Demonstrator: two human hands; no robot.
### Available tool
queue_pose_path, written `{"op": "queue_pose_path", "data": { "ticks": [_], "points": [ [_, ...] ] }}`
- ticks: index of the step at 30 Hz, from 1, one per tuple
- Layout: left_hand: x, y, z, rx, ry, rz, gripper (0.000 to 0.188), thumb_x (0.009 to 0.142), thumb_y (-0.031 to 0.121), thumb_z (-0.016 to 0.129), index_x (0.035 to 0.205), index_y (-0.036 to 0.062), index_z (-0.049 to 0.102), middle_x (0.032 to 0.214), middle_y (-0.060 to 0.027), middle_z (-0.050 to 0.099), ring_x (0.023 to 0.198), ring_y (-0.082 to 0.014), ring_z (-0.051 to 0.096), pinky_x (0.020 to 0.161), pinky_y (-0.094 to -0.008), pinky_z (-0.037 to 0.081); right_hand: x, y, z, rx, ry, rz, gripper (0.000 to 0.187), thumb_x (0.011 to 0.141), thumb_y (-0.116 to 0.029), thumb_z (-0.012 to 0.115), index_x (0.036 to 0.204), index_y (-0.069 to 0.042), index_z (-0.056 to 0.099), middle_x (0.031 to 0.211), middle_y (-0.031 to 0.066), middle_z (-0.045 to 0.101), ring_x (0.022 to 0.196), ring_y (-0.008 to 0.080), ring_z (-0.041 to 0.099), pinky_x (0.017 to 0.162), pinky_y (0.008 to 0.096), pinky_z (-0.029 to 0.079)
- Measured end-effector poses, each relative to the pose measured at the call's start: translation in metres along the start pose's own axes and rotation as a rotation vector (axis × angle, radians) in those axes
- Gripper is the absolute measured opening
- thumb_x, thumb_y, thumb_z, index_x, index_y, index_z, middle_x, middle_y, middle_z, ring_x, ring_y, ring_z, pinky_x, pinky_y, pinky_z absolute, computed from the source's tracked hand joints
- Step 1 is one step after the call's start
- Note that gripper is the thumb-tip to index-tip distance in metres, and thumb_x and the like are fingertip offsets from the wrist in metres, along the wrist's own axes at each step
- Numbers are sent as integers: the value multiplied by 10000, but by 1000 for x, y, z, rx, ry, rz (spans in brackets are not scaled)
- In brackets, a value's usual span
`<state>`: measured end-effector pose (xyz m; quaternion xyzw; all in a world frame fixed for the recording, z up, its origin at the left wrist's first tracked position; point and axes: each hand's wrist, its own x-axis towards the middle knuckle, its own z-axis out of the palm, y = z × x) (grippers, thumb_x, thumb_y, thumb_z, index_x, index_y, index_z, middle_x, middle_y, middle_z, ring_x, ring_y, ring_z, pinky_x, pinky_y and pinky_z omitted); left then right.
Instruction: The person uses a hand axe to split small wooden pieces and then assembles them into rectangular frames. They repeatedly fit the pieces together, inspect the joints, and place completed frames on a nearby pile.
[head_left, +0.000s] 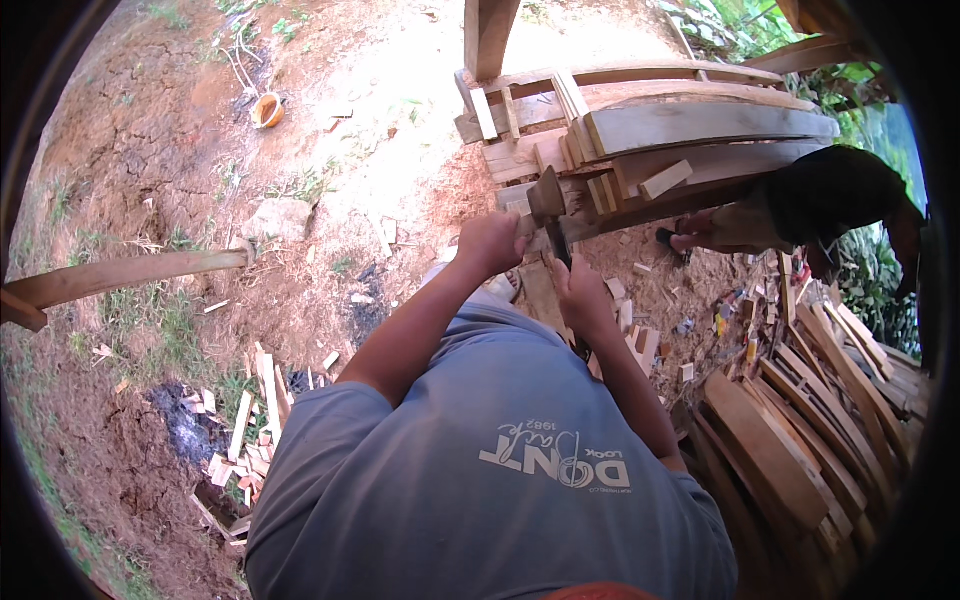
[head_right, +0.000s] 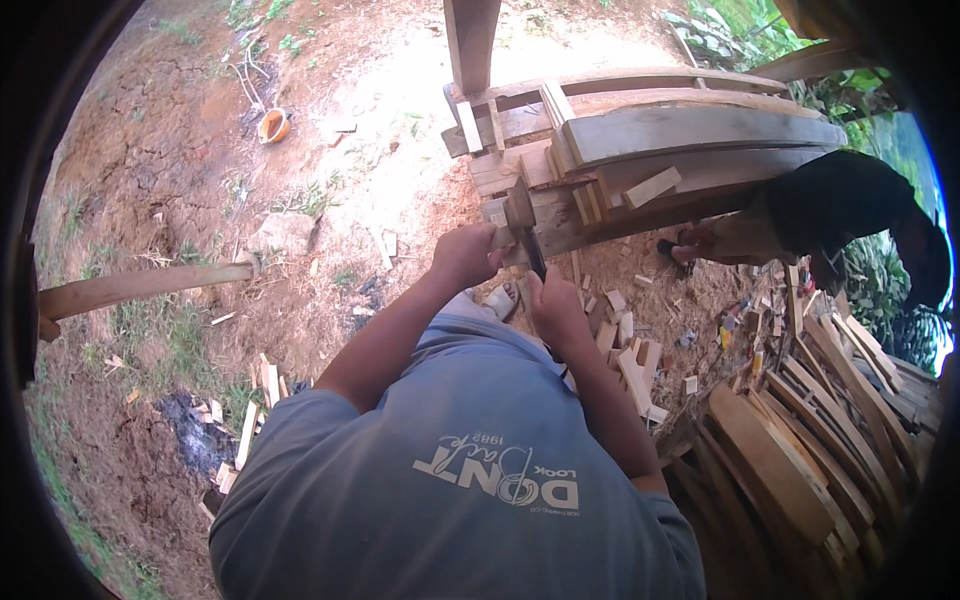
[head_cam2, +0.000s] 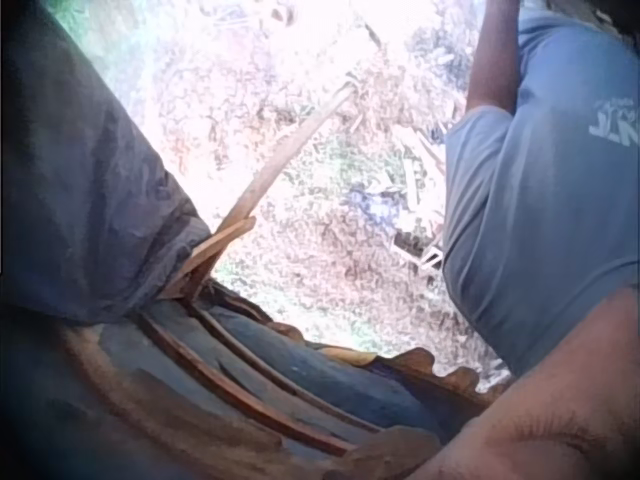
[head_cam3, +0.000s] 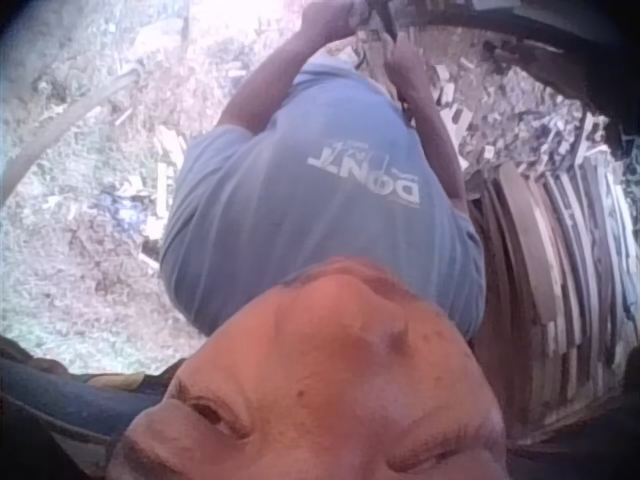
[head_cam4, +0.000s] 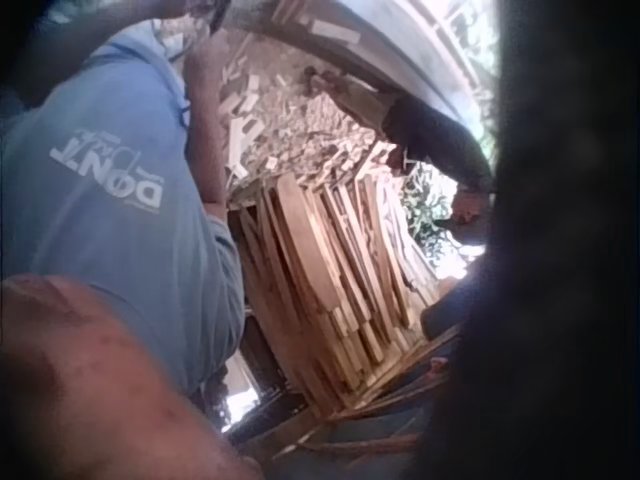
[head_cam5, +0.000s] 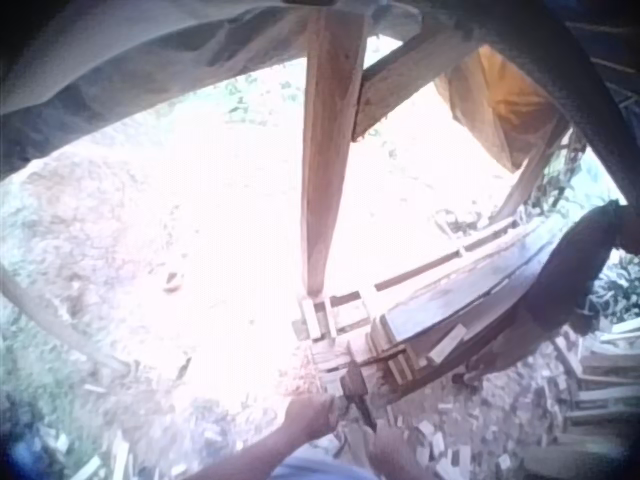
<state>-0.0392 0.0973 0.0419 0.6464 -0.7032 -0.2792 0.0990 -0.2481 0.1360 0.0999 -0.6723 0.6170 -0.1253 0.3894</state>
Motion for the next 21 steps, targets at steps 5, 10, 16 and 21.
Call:
{"op": "queue_pose_path", "data": {
  "ticks": [5, 10, 16, 21],
  "points": [
    [-4, 2, 0, -3, -29, -27, 291, 887, 329, 743, 947, 50, 691, 878, -183, 739, 820, -387, 742, 727, -506, 591, -10, -6, -16, 128, -27, 92, 347, 1108, -306, 516, 1064, 30, 590, 781, 283, 665, 785, 520, 657, 696, 573, 484],
    [-4, 3, -2, -10, -30, -31, 290, 879, 322, 746, 948, 46, 691, 893, -182, 742, 830, -387, 743, 728, -506, 589, -30, -47, -52, 170, 9, 59, 318, 1103, -283, 525, 1071, 27, 589, 804, 280, 672, 805, 514, 664, 703, 570, 489],
    [0, 6, -3, -2, -24, -10, 303, 906, 345, 734, 961, 51, 688, 891, -181, 741, 834, -390, 741, 735, -505, 588, 0, 15, 8, -66, 94, -134, 296, 1114, -265, 506, 1053, 10, 597, 696, 160, 625, 632, 309, 645, 600, 446, 475],
    [-5, 3, 2, -24, -31, -62, 322, 920, 374, 720, 957, 56, 684, 883, -190, 736, 841, -401, 737, 753, -517, 582, -6, 14, 1, 108, -15, 96, 338, 1095, -314, 546, 1057, 17, 599, 801, 249, 667, 784, 436, 676, 693, 539, 491]
  ]
}}
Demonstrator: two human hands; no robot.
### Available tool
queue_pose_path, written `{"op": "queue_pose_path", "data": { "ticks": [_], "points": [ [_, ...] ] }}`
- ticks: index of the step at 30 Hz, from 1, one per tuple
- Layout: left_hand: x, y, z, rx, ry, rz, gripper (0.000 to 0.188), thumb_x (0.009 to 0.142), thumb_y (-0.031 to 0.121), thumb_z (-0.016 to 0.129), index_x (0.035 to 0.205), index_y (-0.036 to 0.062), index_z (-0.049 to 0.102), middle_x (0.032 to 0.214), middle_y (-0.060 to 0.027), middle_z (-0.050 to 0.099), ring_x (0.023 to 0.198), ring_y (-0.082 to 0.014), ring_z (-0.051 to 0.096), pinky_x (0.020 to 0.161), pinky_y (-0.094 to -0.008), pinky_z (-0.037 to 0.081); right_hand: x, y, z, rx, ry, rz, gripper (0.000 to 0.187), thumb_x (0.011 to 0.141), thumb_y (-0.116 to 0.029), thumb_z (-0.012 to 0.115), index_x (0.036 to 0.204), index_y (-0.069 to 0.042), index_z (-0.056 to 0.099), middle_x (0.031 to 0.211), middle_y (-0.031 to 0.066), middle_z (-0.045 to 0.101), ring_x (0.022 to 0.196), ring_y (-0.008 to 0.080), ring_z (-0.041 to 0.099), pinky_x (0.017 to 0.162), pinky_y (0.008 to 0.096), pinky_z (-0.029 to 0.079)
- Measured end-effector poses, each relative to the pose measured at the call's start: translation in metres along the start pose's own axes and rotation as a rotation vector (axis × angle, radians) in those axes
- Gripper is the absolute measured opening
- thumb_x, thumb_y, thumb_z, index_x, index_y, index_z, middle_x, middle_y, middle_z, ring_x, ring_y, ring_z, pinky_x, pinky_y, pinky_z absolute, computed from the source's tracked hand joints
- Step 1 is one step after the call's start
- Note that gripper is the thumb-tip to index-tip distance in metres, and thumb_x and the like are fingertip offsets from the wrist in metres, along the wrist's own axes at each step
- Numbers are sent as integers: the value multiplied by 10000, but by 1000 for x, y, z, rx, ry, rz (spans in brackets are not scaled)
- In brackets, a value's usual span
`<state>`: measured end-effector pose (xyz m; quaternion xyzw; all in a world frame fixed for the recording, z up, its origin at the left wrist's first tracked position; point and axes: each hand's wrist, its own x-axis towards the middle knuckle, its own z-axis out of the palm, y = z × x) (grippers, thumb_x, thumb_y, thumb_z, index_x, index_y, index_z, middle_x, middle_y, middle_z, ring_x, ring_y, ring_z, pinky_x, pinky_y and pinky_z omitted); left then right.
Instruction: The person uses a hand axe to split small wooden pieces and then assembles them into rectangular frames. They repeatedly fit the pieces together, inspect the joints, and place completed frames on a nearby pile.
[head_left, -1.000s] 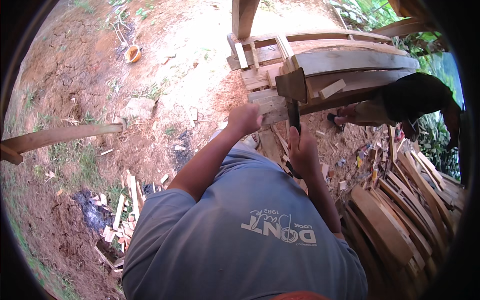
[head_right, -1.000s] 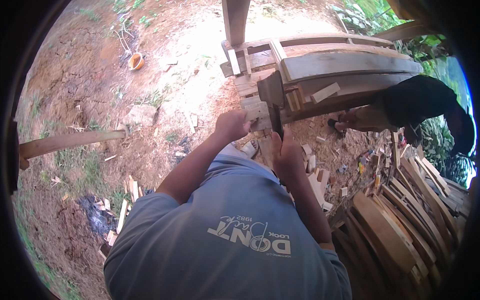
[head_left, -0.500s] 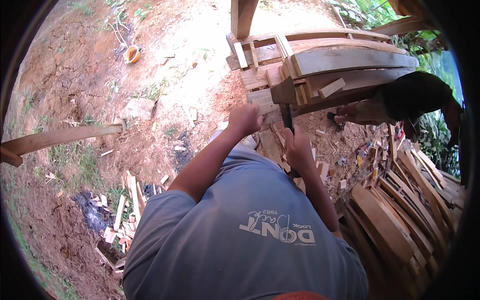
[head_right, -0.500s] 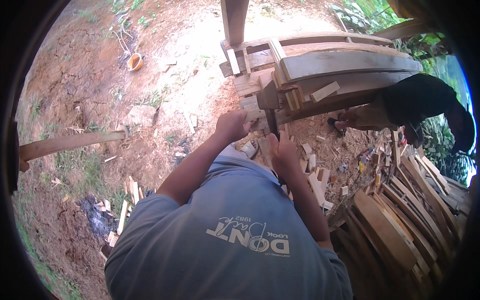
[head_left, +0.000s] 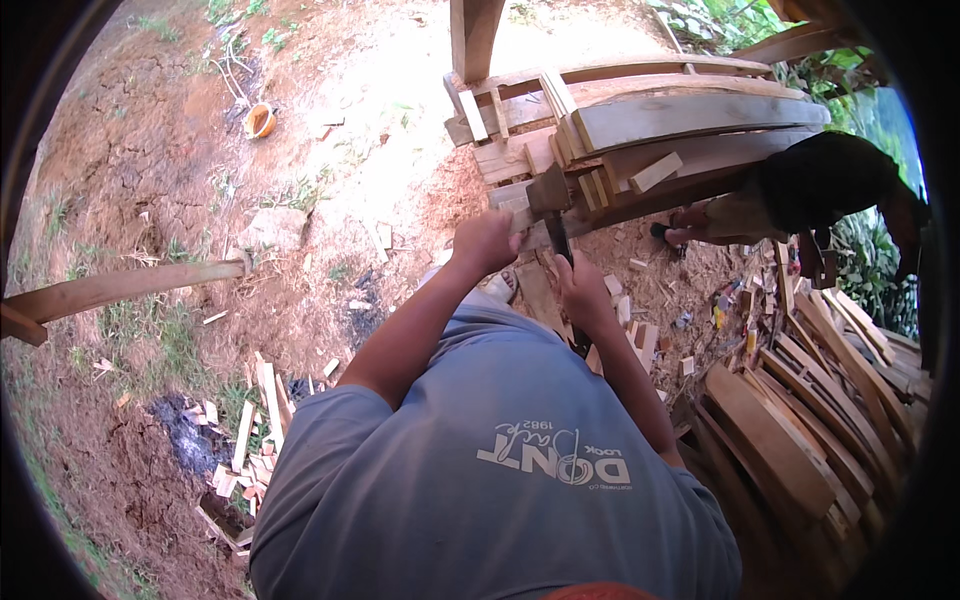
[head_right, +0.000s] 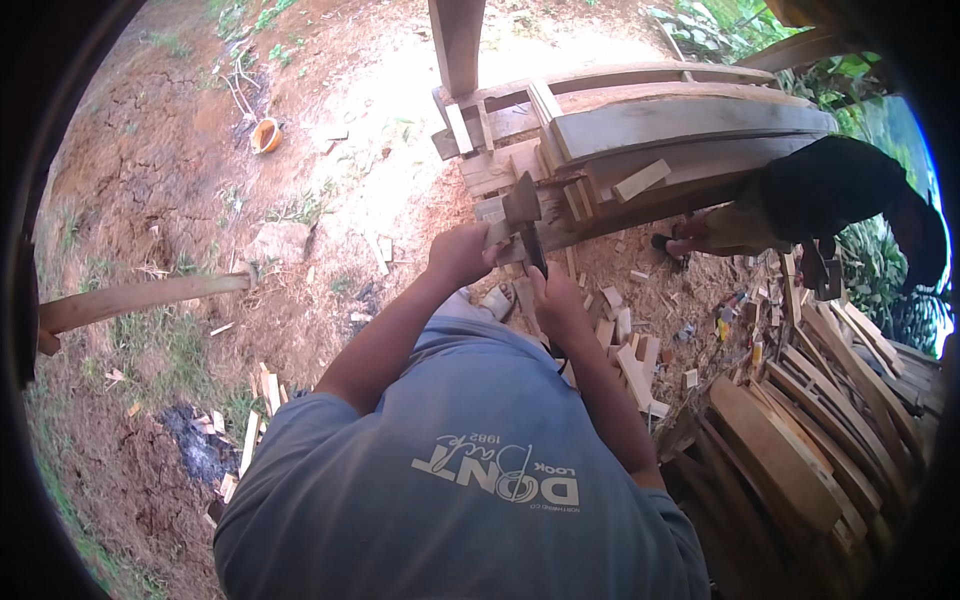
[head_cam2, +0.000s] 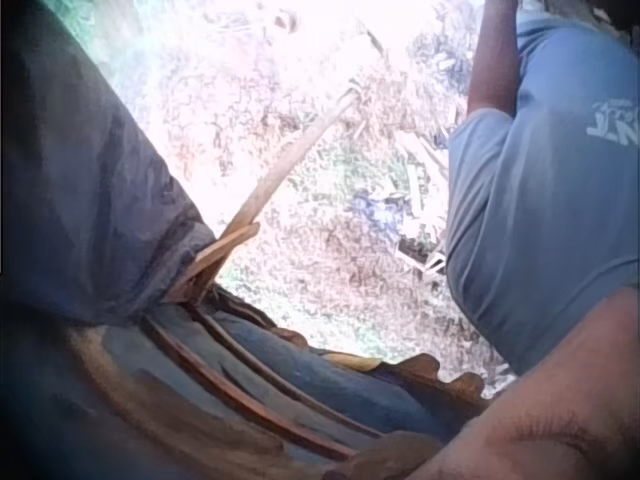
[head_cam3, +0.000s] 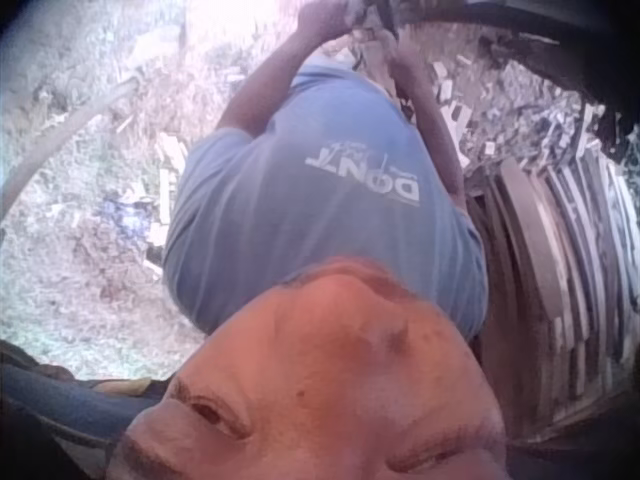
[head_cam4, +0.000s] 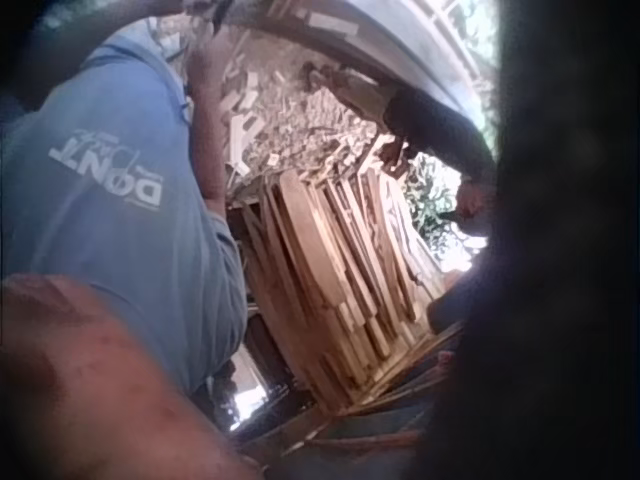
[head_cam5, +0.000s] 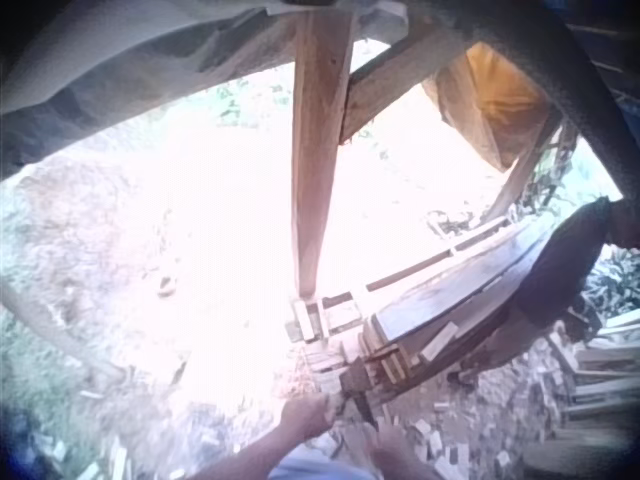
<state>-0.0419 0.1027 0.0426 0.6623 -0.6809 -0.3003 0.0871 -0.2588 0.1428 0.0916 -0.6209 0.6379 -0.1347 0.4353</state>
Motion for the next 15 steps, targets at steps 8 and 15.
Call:
{"op": "queue_pose_path", "data": {
  "ticks": [8, 15],
  "points": [
    [-32, -52, -48, -331, 107, -104, 334, 1000, 372, 691, 1036, 41, 700, 758, -129, 685, 694, -300, 683, 653, -444, 539, 11, 17, -19, -109, 118, -67, 348, 1070, -346, 590, 1090, 1, 608, 849, 273, 711, 819, 497, 703, 702, 581, 526],
    [-94, -109, -84, -1314, 45, -335, 337, 1119, 317, 542, 1133, 13, 686, 700, 46, 488, 542, -56, 454, 503, -222, 370, 89, 54, 39, -416, 149, -96, 387, 1048, -335, 630, 1152, 27, 546, 894, 279, 716, 834, 501, 704, 741, 581, 564]
  ]
}}
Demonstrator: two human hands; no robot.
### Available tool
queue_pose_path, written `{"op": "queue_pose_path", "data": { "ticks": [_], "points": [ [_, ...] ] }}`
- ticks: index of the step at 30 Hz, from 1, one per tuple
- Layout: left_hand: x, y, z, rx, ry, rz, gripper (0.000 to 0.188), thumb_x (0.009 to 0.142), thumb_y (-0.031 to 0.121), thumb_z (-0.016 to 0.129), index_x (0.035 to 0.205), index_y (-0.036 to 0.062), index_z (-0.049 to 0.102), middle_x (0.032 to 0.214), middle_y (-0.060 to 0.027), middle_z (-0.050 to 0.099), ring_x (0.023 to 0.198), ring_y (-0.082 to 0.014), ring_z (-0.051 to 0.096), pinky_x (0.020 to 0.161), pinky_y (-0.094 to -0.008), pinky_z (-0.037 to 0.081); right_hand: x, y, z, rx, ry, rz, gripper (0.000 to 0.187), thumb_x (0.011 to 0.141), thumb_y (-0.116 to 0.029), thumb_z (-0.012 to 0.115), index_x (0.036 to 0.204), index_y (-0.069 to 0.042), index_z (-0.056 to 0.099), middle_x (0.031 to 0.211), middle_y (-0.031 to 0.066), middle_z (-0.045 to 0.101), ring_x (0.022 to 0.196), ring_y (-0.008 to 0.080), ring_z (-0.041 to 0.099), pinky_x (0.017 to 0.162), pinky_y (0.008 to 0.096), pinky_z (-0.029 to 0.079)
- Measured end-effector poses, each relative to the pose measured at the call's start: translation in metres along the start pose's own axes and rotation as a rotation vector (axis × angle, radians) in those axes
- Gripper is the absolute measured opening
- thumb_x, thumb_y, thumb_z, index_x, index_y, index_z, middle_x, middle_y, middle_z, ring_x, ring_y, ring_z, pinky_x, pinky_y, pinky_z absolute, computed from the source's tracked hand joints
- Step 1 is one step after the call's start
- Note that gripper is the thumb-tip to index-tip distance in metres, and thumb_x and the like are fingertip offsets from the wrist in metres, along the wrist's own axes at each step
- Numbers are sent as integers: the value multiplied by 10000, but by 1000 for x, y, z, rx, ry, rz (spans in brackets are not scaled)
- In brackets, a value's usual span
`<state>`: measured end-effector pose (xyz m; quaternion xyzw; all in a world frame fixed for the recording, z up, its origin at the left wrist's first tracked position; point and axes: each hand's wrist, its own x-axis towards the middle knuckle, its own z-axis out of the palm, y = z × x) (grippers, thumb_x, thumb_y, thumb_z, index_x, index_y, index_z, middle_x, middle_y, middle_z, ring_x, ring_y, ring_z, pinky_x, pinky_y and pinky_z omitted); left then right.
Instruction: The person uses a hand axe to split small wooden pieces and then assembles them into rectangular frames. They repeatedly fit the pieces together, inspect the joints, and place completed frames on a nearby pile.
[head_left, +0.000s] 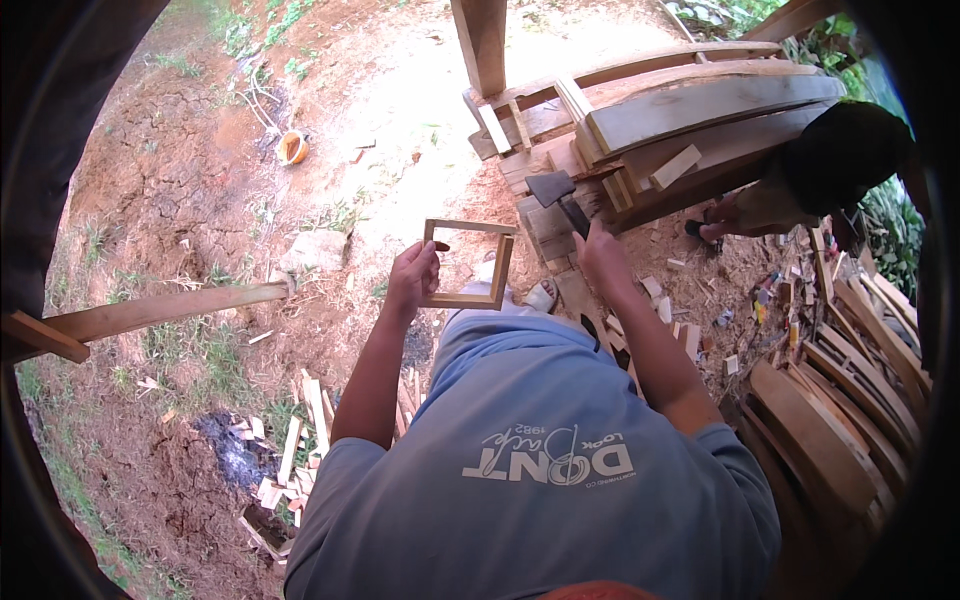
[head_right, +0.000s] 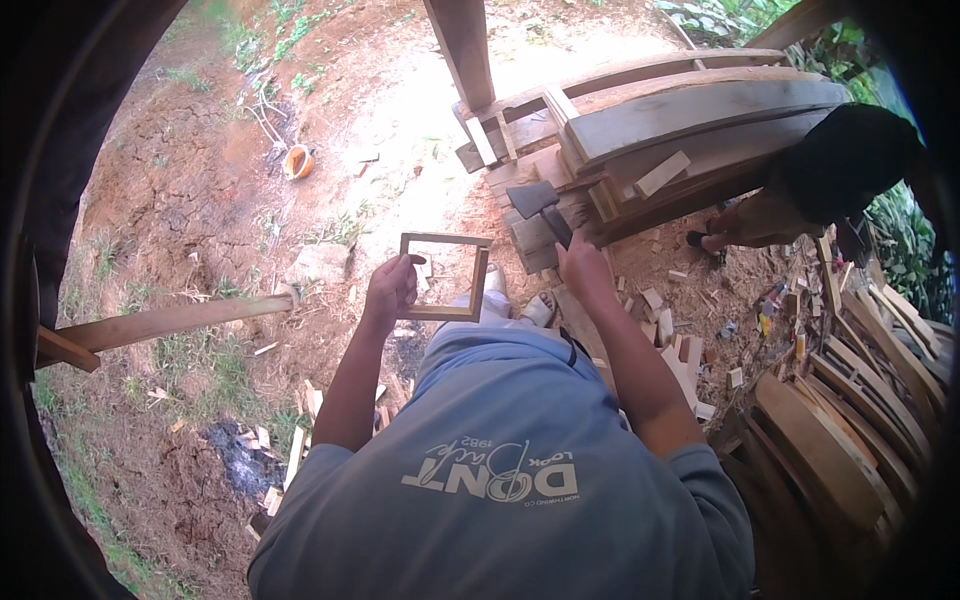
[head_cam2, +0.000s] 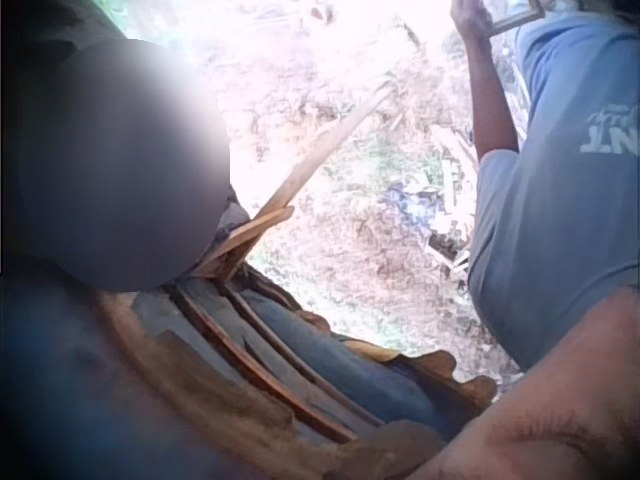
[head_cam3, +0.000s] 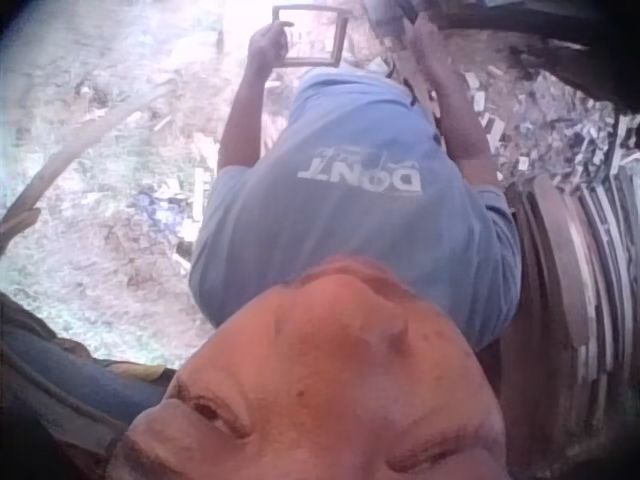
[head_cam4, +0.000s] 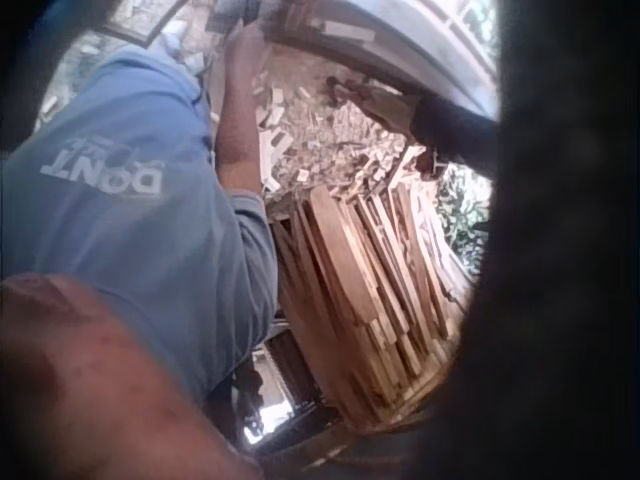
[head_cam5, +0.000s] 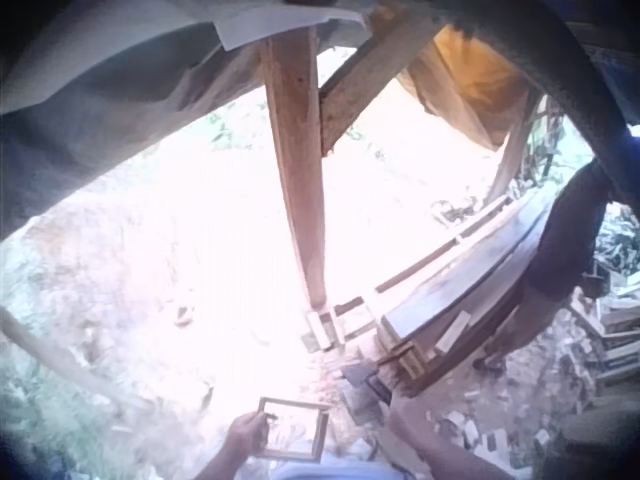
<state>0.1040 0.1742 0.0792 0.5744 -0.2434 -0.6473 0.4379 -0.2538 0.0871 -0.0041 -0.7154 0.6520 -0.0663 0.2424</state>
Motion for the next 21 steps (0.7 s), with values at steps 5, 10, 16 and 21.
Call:
{"op": "queue_pose_path", "data": {
  "ticks": [5, 10, 16, 21],
  "points": [
    [-23, 2, -8, -231, 22, 90, 393, 1139, 339, 476, 1203, -16, 630, 730, 19, 472, 561, -95, 458, 535, -250, 396, 37, 5, 48, -137, 137, -37, 428, 1017, -365, 667, 1178, 9, 535, 1115, 229, 677, 973, 411, 716, 808, 506, 602],
    [-33, 13, 5, -275, -22, 117, 446, 1136, 378, 457, 1222, -27, 621, 758, 4, 469, 590, -110, 458, 573, -272, 399, 43, 9, 69, -301, 248, -71, 445, 990, -381, 697, 1197, -17, 544, 1199, 173, 581, 1118, 347, 626, 932, 462, 574],
    [-27, 24, 13, -284, -52, 107, 465, 1133, 391, 449, 1217, -36, 613, 757, 8, 451, 582, -108, 449, 571, -276, 394, 47, 5, 69, -248, 163, 20, 463, 986, -367, 708, 1225, -8, 538, 1202, 201, 579, 1146, 385, 612, 935, 471, 561],
    [-14, 27, 11, -293, -100, 91, 519, 1138, 441, 426, 1236, -38, 598, 758, 12, 433, 567, -109, 433, 556, -276, 389, 57, -17, 66, -227, 98, 122, 521, 973, -353, 727, 1291, 10, 531, 1286, 237, 578, 1203, 400, 604, 967, 484, 549]
  ]
}}
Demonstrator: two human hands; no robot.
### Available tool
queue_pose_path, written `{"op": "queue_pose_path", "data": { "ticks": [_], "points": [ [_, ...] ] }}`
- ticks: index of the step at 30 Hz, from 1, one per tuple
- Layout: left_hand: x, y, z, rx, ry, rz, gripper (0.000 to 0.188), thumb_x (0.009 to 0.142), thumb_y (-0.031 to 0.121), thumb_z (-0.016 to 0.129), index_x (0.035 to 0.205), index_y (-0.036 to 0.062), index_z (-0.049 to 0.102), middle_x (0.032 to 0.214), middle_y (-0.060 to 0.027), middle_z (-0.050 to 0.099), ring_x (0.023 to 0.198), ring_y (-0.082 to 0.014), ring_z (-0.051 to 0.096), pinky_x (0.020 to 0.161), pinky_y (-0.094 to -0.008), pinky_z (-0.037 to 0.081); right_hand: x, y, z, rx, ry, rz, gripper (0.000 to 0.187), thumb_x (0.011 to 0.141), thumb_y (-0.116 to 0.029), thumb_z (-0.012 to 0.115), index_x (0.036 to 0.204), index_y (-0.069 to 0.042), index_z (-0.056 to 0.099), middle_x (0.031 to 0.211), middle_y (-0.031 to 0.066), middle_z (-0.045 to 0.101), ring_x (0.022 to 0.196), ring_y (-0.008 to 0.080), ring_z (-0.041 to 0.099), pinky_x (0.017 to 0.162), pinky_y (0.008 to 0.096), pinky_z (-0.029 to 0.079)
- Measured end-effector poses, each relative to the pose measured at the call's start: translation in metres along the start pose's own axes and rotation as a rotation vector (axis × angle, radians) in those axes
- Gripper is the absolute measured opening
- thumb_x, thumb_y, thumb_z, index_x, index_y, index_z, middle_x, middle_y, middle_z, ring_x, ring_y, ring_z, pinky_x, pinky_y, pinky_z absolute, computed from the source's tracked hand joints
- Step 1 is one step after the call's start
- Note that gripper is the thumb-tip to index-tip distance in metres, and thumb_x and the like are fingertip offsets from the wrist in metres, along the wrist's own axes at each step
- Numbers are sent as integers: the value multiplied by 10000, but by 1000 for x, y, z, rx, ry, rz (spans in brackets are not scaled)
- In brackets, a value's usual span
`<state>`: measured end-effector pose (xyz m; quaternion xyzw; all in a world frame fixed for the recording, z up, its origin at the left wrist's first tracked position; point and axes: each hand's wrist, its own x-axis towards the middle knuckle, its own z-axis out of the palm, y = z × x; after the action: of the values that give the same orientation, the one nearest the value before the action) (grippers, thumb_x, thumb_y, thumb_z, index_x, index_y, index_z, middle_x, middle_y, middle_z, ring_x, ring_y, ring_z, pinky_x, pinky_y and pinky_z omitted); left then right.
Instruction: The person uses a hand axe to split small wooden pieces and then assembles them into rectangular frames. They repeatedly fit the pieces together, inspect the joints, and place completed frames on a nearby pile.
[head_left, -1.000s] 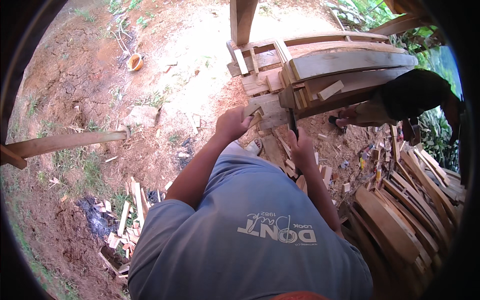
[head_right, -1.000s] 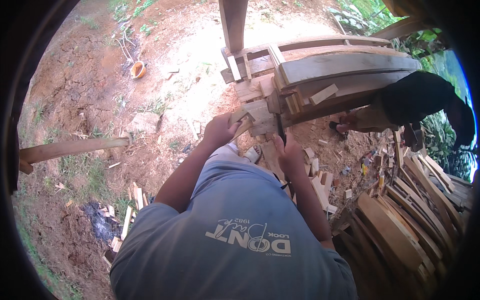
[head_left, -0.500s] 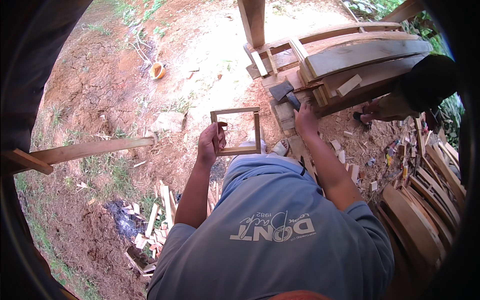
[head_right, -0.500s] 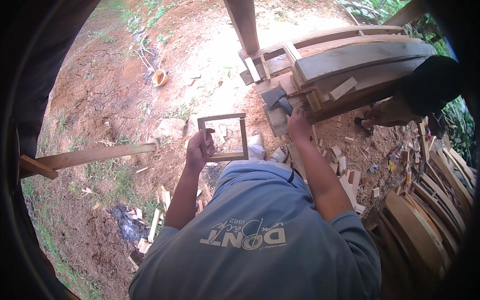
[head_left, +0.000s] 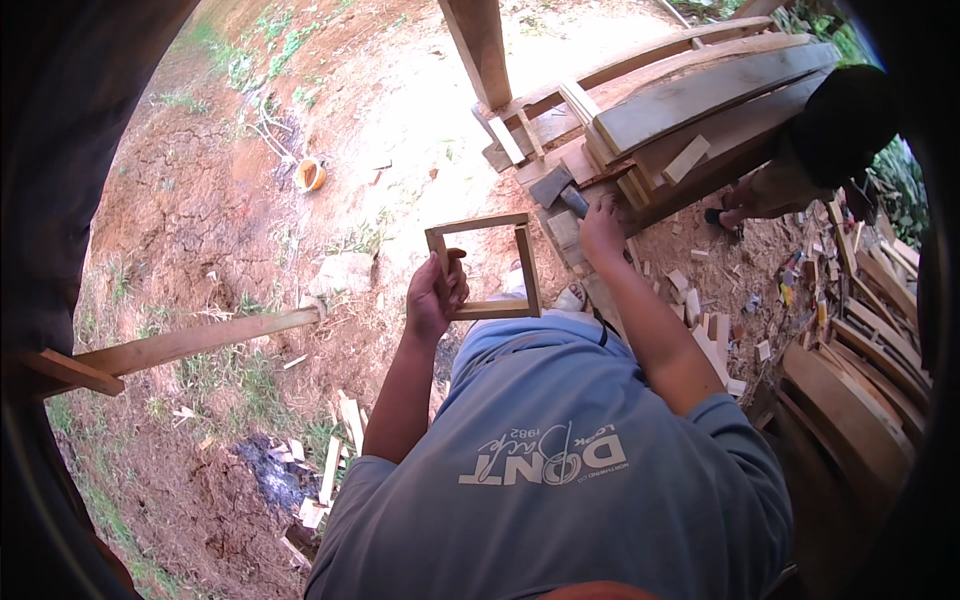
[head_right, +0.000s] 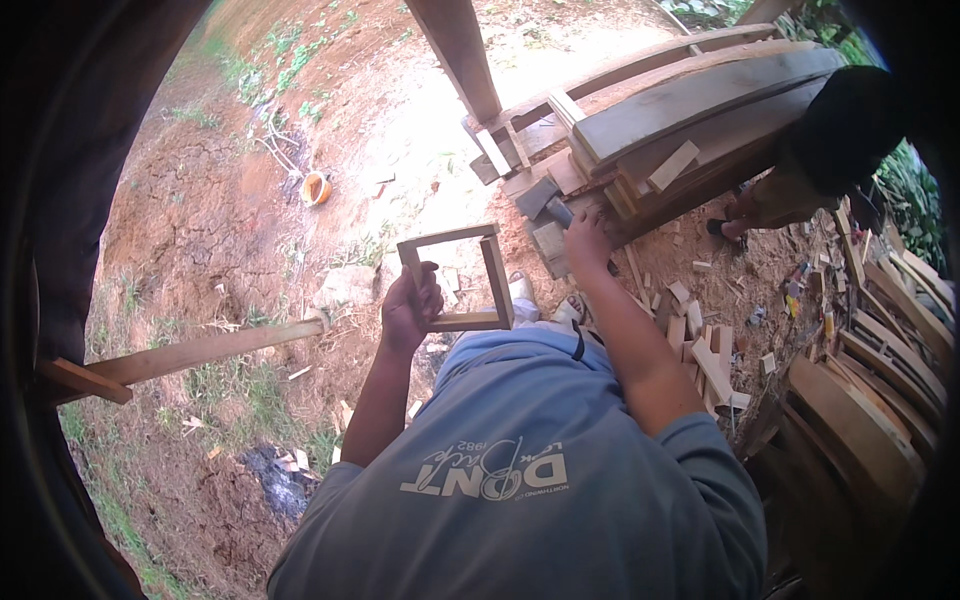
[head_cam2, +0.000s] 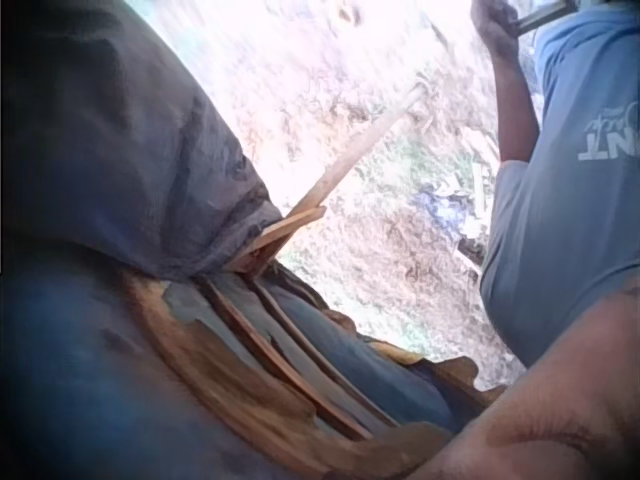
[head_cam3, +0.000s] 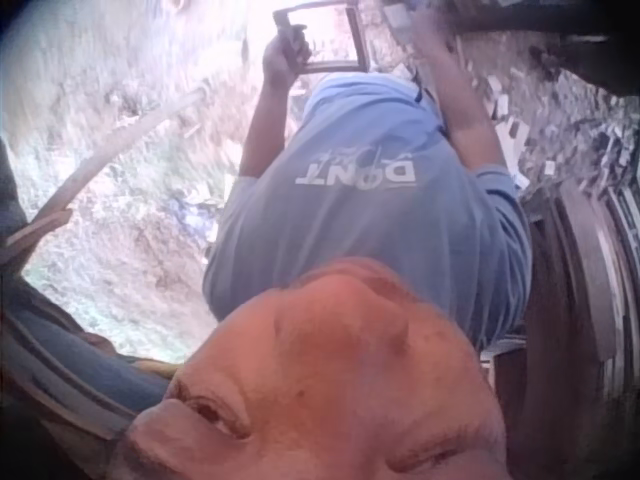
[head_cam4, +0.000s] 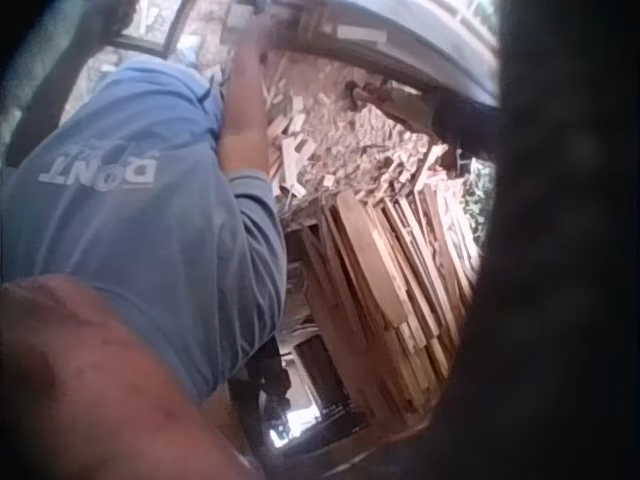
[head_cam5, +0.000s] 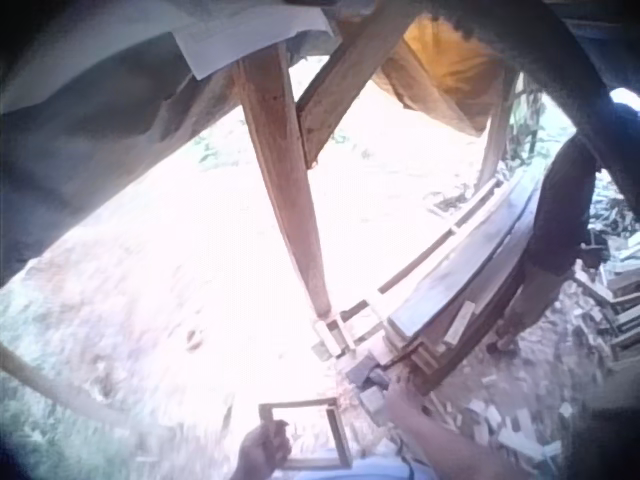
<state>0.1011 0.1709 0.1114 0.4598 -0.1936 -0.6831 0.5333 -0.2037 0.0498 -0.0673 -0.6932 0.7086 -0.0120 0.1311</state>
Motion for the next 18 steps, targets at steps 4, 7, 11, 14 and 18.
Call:
{"op": "queue_pose_path", "data": {
  "ticks": [4, 7, 11, 14, 18],
  "points": [
    [12, 3, -1, -33, -90, 15, 536, 1146, 453, 392, 1243, -36, 593, 755, 13, 415, 568, -110, 410, 581, -284, 402, 4, 2, 1, -64, 17, -4, 538, 964, -347, 740, 1312, 10, 538, 1335, 238, 572, 1235, 400, 598, 976, 493, 546],
    [18, 6, 1, -33, -102, 13, 536, 1148, 451, 382, 1241, -33, 592, 760, 10, 413, 578, -112, 407, 601, -292, 411, -2, -5, -22, -50, 40, -46, 552, 966, -379, 737, 1323, 2, 556, 1363, 222, 587, 1234, 379, 615, 982, 487, 542],
    [20, 11, 10, -37, -76, 11, 545, 1137, 468, 406, 1253, -33, 588, 782, 3, 435, 613, -124, 431, 635, -303, 429, -26, -42, -136, 803, -93, -52, 578, 1010, -438, 702, 1335, 23, 573, 1327, 209, 636, 1199, 303, 646, 986, 415, 535],
    [20, 9, 23, -68, -135, 0, 557, 1125, 470, 429, 1292, -39, 580, 833, -18, 501, 742, -157, 522, 738, -320, 469, -63, -67, -189, 1530, -303, -153, 574, 1060, -421, 661, 1369, 52, 562, 1233, 159, 680, 1116, 192, 670, 953, 328, 537],
    [25, 5, 45, -17, -366, 47, 600, 1111, 448, 453, 1432, -54, 525, 1026, -88, 649, 1065, -230, 623, 988, -373, 476, -91, -90, -237, 1453, -116, -97, 554, 977, -325, 784, 1355, 25, 581, 1058, 139, 751, 962, 215, 749, 824, 355, 591]
  ]
}}
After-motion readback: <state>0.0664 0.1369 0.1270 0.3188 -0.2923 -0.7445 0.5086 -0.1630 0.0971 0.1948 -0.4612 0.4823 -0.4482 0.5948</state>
